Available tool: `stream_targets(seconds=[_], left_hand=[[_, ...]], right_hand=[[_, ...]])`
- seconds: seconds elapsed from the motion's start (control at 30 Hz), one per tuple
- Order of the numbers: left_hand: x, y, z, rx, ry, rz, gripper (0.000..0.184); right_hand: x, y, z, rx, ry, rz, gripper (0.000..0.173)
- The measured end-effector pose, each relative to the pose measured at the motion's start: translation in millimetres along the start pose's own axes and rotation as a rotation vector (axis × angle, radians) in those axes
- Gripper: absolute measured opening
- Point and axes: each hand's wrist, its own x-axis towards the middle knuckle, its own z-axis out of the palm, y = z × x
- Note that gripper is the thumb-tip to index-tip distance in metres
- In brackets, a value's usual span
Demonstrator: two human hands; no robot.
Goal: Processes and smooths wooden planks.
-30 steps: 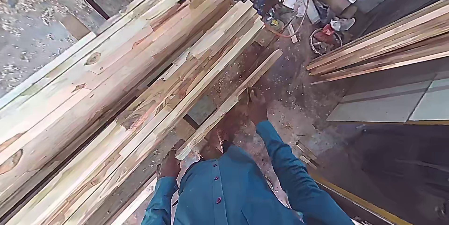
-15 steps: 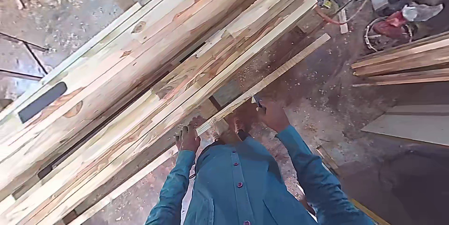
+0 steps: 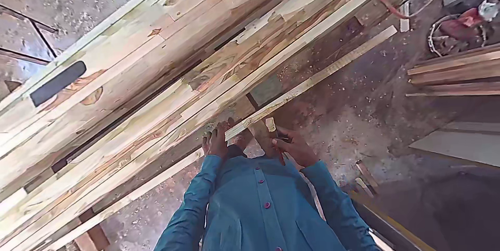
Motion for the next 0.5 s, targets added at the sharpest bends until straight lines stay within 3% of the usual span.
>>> stream_targets(seconds=[0.17, 0.27, 0.37, 0.5], left_hand=[[8.2, -21.1, -10.3, 0.012, -0.099, 0.134, 0.075], [23.7, -49.5, -7.7, -0.082, -0.188, 0.261, 0.081], [26.7, -64.3, -4.2, -0.152, -0.252, 0.346, 0.07], [10.5, -58.2, -4.5, -0.112, -0.229, 0.297, 0.063]], right_hand=[[-9.6, 19.8, 56.4, -0.027, 0.206, -0.059, 0.022], [-6.1, 24.5, 87.1, -0.363, 0.482, -0.092, 0.027], [2.6, 20.0, 110.9, -0.56, 0.653, -0.045, 0.026], [13.6, 17.8, 123.7, -0.656, 0.725, 0.067, 0.029]])
